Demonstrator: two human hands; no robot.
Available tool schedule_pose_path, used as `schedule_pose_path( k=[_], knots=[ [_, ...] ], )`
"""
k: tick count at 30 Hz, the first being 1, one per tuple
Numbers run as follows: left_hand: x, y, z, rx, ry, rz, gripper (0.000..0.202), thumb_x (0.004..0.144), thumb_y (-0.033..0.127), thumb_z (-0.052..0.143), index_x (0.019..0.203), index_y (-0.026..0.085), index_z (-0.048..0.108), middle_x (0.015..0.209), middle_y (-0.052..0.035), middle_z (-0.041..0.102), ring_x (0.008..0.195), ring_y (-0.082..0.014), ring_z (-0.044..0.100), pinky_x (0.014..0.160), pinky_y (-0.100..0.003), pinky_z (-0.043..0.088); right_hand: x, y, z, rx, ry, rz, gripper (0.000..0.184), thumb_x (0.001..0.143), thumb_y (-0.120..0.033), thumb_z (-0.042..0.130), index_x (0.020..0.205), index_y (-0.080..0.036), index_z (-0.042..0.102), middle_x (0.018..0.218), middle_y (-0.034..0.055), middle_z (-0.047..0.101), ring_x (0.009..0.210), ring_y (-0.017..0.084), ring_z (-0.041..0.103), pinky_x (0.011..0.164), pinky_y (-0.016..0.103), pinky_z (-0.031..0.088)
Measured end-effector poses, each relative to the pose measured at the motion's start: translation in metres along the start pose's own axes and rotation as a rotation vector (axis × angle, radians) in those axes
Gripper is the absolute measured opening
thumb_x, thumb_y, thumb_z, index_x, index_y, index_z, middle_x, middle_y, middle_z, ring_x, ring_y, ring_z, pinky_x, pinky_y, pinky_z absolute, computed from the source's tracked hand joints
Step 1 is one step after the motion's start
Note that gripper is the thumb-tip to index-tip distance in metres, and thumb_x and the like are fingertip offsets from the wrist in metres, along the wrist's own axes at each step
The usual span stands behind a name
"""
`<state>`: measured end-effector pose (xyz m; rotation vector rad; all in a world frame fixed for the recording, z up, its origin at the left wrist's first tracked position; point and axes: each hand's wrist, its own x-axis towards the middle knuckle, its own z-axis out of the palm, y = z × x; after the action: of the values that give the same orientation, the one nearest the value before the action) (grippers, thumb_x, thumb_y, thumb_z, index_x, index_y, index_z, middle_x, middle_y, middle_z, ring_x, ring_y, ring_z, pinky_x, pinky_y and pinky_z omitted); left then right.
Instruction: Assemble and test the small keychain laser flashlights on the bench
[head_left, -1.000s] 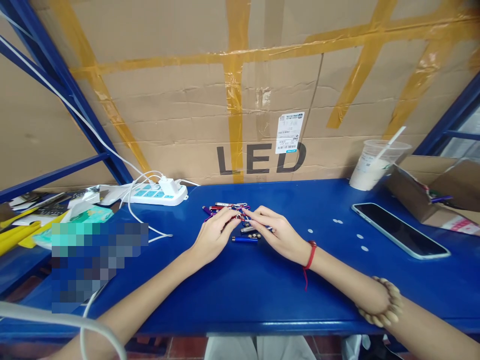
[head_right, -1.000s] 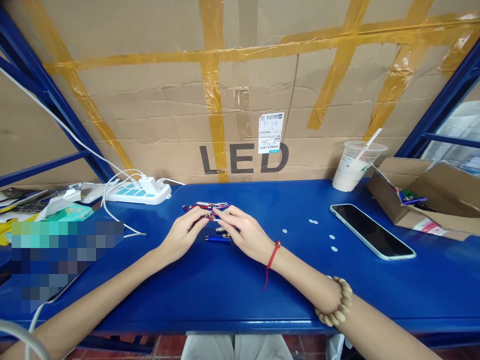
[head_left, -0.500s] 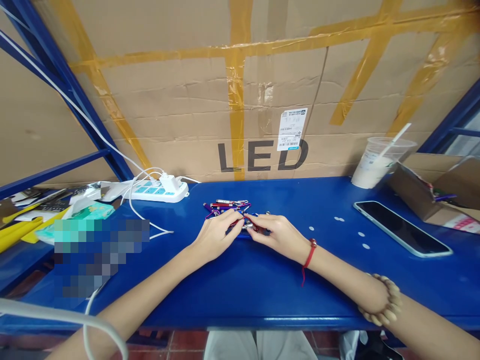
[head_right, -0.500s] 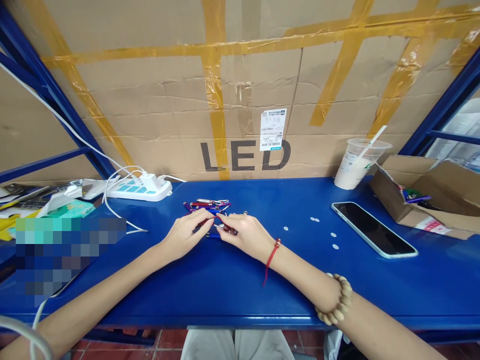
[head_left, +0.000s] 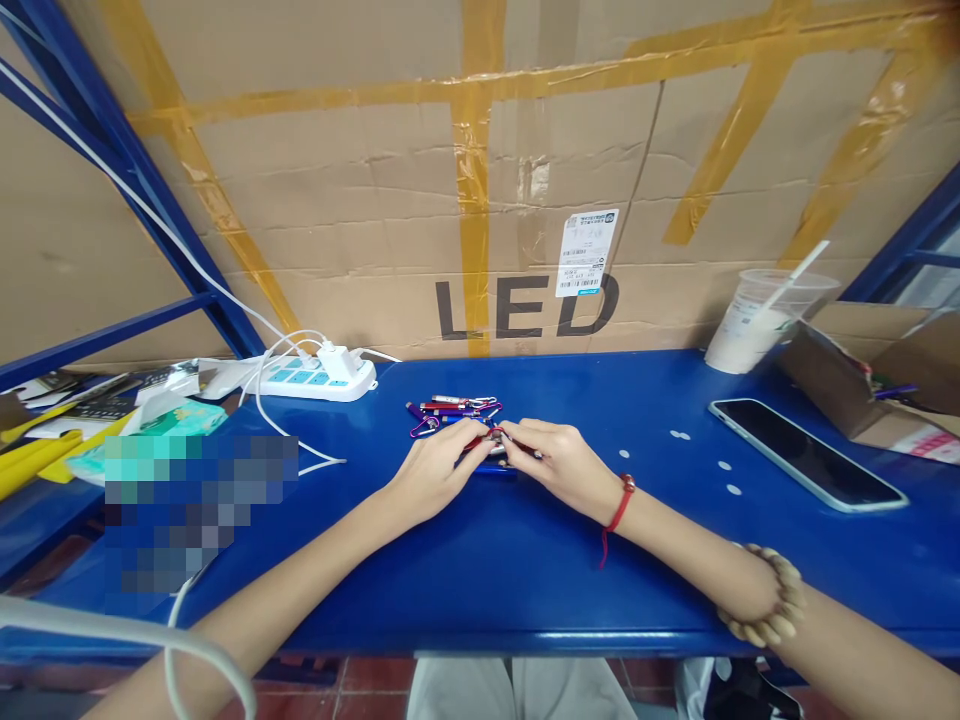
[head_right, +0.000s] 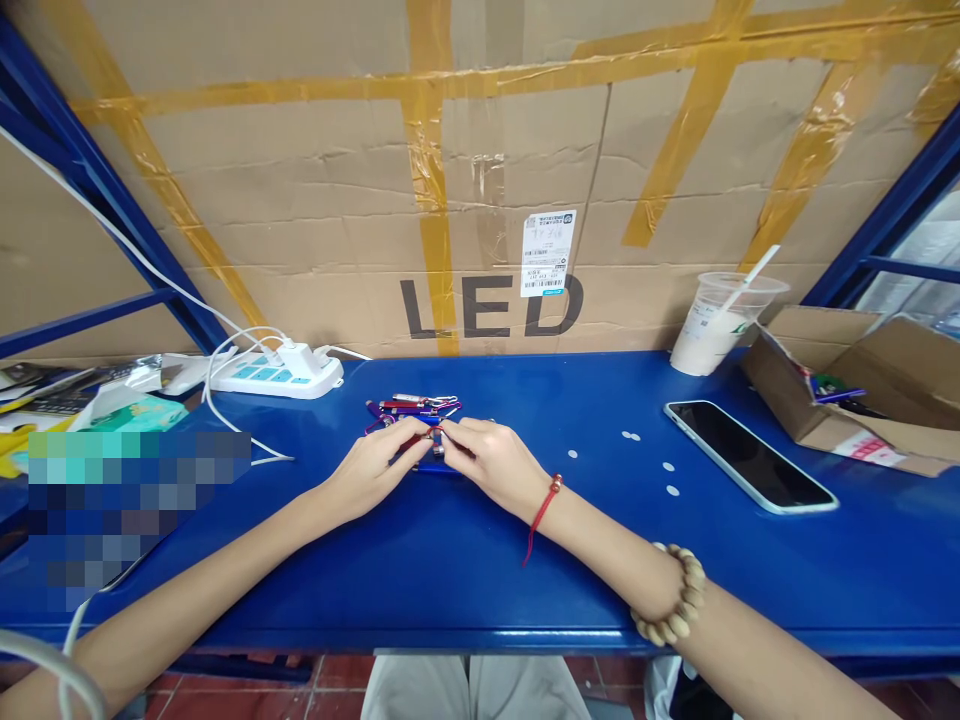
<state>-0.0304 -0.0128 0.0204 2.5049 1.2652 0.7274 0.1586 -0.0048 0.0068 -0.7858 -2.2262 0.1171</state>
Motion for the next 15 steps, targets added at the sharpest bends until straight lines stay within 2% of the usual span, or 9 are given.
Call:
schedule_pose_path(
  k=[3,7,12,15],
  knots=[
    [0.0,0.0,0.001,-0.082,-0.008,-0.069,0.025,0.092,0.036,0.035,0.105,0.023,0.051,0.095,-0.0004,0.064,0.087,-0.0155,0.06,0.079,-0.026,0.046,0.001,0.0,-0.002,0.075,0.074,0.061,0.031,0.094,-0.031,0.038,0.093,-0.013,0.063,0.065,0.0021,0.054,0.056,0.011,0.049,0.056,0.022,0.041],
    [-0.001,0.0,0.006,-0.149,-0.048,-0.058,0.026,0.093,0.037,0.033,0.101,0.022,0.053,0.097,-0.0013,0.065,0.087,-0.0167,0.061,0.077,-0.027,0.046,0.0,-0.002,-0.001,0.146,0.114,0.121,0.033,0.094,-0.033,0.038,0.095,-0.014,0.064,0.07,0.0034,0.057,0.061,0.012,0.051,0.059,0.023,0.043],
    [-0.003,-0.002,0.014,-0.042,-0.069,0.041,0.027,0.091,0.038,0.036,0.103,0.023,0.057,0.095,-0.0029,0.066,0.087,-0.0175,0.061,0.076,-0.027,0.047,0.002,-0.006,-0.001,0.171,0.178,0.207,0.035,0.094,-0.037,0.038,0.098,-0.014,0.065,0.071,0.0036,0.058,0.063,0.013,0.053,0.059,0.023,0.044],
    [-0.003,0.0,0.014,-0.012,-0.07,0.0,0.028,0.091,0.039,0.036,0.102,0.023,0.056,0.09,-0.0014,0.066,0.082,-0.0167,0.062,0.072,-0.026,0.047,0.004,0.003,-0.007,0.088,0.174,0.229,0.033,0.093,-0.035,0.04,0.105,-0.015,0.063,0.078,0.0046,0.062,0.068,0.014,0.057,0.064,0.023,0.045]
  ],
)
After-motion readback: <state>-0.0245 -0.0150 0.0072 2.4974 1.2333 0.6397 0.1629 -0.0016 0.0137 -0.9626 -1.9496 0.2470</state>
